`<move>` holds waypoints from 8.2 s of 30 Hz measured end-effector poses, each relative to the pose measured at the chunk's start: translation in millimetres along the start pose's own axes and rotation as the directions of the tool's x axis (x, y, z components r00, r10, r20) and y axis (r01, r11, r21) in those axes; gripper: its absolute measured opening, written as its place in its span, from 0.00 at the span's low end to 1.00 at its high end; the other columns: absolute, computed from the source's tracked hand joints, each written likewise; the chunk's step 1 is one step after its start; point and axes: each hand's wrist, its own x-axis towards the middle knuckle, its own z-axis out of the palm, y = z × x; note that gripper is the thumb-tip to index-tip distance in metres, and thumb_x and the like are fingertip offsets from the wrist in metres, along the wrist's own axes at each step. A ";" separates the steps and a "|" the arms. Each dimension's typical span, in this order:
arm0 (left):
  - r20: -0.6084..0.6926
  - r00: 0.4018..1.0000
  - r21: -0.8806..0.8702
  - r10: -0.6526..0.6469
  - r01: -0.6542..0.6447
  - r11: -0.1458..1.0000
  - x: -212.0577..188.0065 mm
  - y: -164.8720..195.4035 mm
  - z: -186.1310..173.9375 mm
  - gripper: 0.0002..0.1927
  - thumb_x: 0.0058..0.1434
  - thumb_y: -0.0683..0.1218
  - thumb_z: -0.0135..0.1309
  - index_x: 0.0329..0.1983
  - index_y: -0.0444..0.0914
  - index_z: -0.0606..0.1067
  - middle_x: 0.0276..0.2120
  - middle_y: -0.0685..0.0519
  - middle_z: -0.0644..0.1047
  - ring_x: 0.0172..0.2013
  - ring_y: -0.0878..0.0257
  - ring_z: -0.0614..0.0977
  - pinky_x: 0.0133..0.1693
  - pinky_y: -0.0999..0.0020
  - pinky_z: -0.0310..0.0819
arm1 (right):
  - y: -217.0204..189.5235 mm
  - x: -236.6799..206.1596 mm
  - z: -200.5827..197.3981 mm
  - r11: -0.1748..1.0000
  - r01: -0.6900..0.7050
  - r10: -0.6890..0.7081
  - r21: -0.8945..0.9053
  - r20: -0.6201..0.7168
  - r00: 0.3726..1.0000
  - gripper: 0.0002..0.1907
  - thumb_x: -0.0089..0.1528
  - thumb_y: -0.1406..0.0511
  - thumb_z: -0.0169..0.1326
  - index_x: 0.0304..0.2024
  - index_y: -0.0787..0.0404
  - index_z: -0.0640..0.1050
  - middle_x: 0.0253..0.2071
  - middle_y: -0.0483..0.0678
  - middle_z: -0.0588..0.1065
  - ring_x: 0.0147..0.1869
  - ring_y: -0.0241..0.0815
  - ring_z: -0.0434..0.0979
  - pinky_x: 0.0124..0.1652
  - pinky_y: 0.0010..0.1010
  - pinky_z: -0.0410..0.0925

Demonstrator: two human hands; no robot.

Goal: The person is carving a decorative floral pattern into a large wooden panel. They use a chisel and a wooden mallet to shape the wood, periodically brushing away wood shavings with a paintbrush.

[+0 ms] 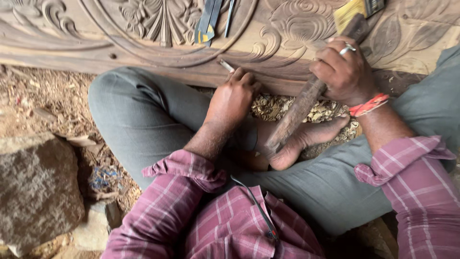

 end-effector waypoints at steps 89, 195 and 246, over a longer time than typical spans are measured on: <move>0.094 0.996 -0.064 -0.001 0.007 0.998 -1.2 -2.8 -22.8 0.08 0.57 0.41 0.52 0.37 0.43 0.80 0.42 0.52 0.77 0.54 0.52 0.76 0.49 0.61 0.77 | -15.4 -0.7 14.5 1.000 -0.004 0.002 -0.017 -0.099 0.995 0.06 0.59 0.73 0.56 0.36 0.61 0.73 0.37 0.48 0.70 0.48 0.49 0.72 0.53 0.45 0.68; 0.608 0.791 -0.683 -0.062 0.561 0.467 -12.4 89.5 9.2 0.24 0.65 0.48 0.53 0.65 0.41 0.72 0.36 0.47 0.85 0.34 0.62 0.86 0.41 0.67 0.81 | -56.4 -123.4 0.8 -0.405 -0.158 0.914 0.901 0.406 -0.029 0.10 0.59 0.67 0.64 0.39 0.58 0.76 0.32 0.45 0.77 0.32 0.42 0.80 0.31 0.33 0.72; 0.631 0.775 -0.739 0.030 0.589 0.326 -8.9 89.2 22.2 0.11 0.64 0.44 0.50 0.46 0.34 0.76 0.32 0.52 0.83 0.31 0.65 0.83 0.34 0.68 0.80 | -54.3 -117.6 -1.7 -0.214 -0.125 0.977 0.969 0.211 -0.038 0.09 0.57 0.69 0.59 0.38 0.62 0.75 0.31 0.46 0.76 0.29 0.41 0.78 0.31 0.28 0.70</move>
